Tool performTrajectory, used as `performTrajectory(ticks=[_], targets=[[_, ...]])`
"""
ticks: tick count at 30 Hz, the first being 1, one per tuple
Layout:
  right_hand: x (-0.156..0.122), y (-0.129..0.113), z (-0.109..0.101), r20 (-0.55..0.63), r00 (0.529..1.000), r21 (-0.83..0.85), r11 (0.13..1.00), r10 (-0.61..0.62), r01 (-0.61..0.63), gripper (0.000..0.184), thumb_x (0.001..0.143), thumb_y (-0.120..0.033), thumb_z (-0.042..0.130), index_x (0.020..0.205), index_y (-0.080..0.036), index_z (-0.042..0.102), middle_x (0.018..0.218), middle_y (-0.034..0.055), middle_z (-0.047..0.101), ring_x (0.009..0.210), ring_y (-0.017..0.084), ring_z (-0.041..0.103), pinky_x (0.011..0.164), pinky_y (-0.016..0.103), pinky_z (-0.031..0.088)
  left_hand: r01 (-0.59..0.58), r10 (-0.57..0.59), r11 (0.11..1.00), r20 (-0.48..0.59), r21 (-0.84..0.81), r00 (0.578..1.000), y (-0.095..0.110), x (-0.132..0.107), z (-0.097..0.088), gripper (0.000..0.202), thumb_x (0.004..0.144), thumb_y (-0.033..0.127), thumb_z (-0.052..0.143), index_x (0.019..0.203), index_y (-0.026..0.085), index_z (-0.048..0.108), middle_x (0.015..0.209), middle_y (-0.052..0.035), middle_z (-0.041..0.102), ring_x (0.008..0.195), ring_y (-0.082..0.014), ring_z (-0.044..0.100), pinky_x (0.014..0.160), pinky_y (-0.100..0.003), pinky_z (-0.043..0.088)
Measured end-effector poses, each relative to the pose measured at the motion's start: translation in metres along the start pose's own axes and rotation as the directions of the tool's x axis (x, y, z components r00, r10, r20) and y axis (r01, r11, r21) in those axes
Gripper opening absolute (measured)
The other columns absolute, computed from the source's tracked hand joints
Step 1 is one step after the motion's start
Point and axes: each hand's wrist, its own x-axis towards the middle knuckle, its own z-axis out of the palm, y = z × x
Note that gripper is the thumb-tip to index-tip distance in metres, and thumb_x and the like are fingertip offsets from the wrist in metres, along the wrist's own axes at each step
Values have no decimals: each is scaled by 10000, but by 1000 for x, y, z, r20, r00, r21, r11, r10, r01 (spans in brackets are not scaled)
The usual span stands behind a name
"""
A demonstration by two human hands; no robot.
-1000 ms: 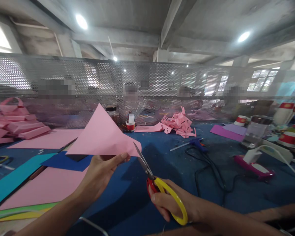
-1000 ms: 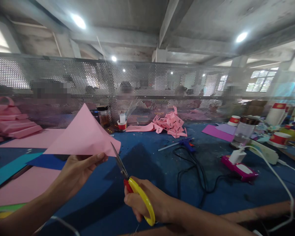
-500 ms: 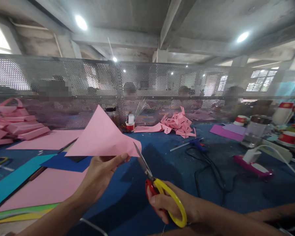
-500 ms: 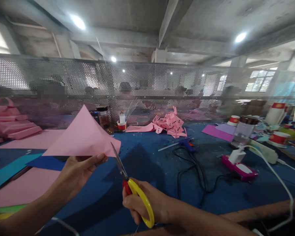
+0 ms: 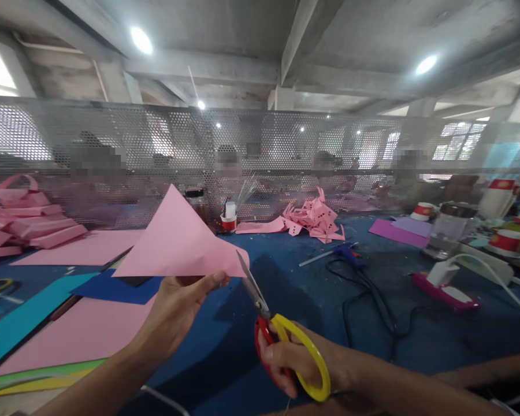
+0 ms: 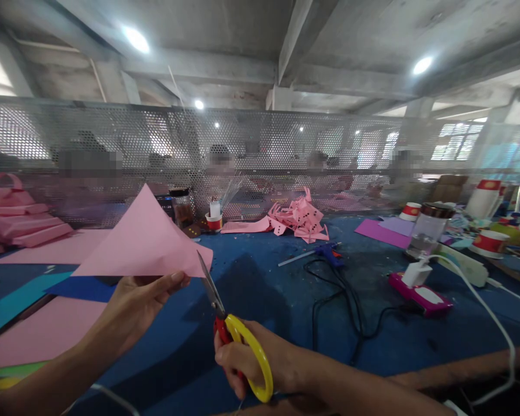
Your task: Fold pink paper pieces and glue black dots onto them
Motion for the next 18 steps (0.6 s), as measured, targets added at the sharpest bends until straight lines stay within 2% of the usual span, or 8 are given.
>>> performTrajectory(ticks=[6, 18], targets=[[-1, 4, 0, 39, 998, -4, 999, -42, 42, 316, 919, -320, 512, 640, -170, 510, 513, -37, 507, 489, 83, 450, 540, 204, 347, -17, 17, 1000, 26, -12, 1000, 1, -1, 2, 159, 692, 265, 862, 811, 195, 782, 810, -5, 758, 795, -156, 681, 752, -215, 581], [-2, 7, 0, 25, 999, 8, 999, -40, 40, 376, 938, -316, 517, 594, -163, 508, 508, -31, 503, 485, 80, 440, 529, 205, 331, -2, 4, 1000, 40, -27, 999, 1, -1, 1, 156, 711, 259, 854, 825, 183, 780, 825, -5, 762, 799, -143, 684, 762, -204, 581]])
